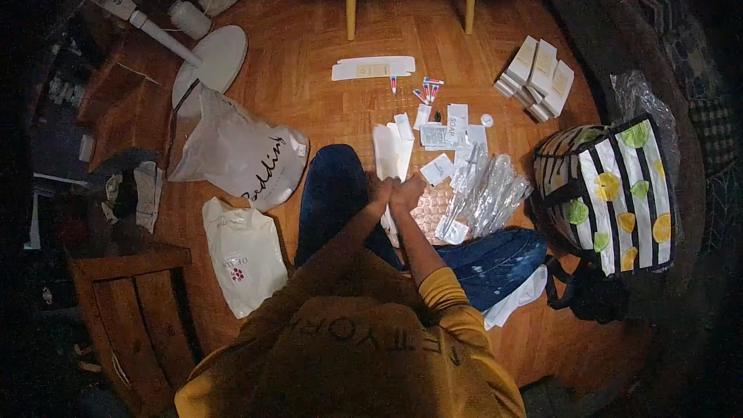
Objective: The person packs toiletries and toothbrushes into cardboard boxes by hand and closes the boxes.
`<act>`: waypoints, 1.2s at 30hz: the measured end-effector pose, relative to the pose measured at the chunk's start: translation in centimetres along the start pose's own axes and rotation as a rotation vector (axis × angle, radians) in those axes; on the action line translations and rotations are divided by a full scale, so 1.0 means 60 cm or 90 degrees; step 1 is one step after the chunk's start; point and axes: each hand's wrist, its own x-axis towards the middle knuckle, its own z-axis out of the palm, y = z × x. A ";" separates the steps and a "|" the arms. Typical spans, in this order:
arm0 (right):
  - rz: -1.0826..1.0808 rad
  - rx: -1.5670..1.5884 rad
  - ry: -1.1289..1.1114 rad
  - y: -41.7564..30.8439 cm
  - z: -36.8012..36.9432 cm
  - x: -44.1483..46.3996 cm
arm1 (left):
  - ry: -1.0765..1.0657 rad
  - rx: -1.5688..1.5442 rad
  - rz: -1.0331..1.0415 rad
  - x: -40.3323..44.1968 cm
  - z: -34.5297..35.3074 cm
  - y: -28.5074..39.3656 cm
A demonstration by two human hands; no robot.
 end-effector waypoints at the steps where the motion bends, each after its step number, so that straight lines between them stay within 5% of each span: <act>1: 0.063 -0.006 -0.077 0.006 0.014 0.026 | 0.022 0.072 0.069 -0.008 -0.010 0.007; 4: 0.119 0.082 -0.089 -0.016 0.002 0.040 | 0.116 0.156 0.193 0.008 0.020 -0.018; 6: 0.047 -0.008 -0.080 0.066 0.071 0.109 | -0.108 -0.114 -0.043 0.002 -0.019 0.005; 9: -0.355 0.019 -0.104 0.109 0.062 0.156 | -0.162 -0.268 -0.034 0.015 -0.001 -0.030; 10: -0.072 0.067 -0.171 0.009 -0.046 0.100 | -0.203 -0.340 -0.069 0.013 -0.006 -0.029; 12: -0.206 0.002 -0.002 0.013 -0.058 0.116 | -0.156 -0.235 -0.063 0.013 0.012 -0.035; 14: -0.268 -0.080 0.000 -0.001 -0.079 0.078 | -0.117 -0.130 -0.060 0.015 0.041 -0.052; 18: -0.367 -0.030 -0.173 0.012 -0.068 -0.015 | -0.161 -0.421 -0.148 0.020 0.054 -0.043; 20: -0.421 -0.086 -0.114 0.030 -0.050 -0.017 | -0.151 -0.587 -0.199 0.004 0.043 -0.026; 21: -0.468 -0.146 -0.048 0.044 -0.041 -0.020 | -0.120 -0.526 -0.120 -0.008 0.044 -0.021; 25: -0.355 -0.145 -0.131 0.052 -0.045 -0.012 | -0.227 -0.474 -0.009 -0.050 -0.040 0.006; 33: -0.454 -0.122 -0.052 0.035 -0.053 -0.032 | -0.279 -0.432 -0.056 -0.065 -0.104 -0.004; 36: -0.430 -0.079 -0.073 0.029 -0.063 -0.039 | -0.259 -0.390 0.066 -0.067 -0.111 0.006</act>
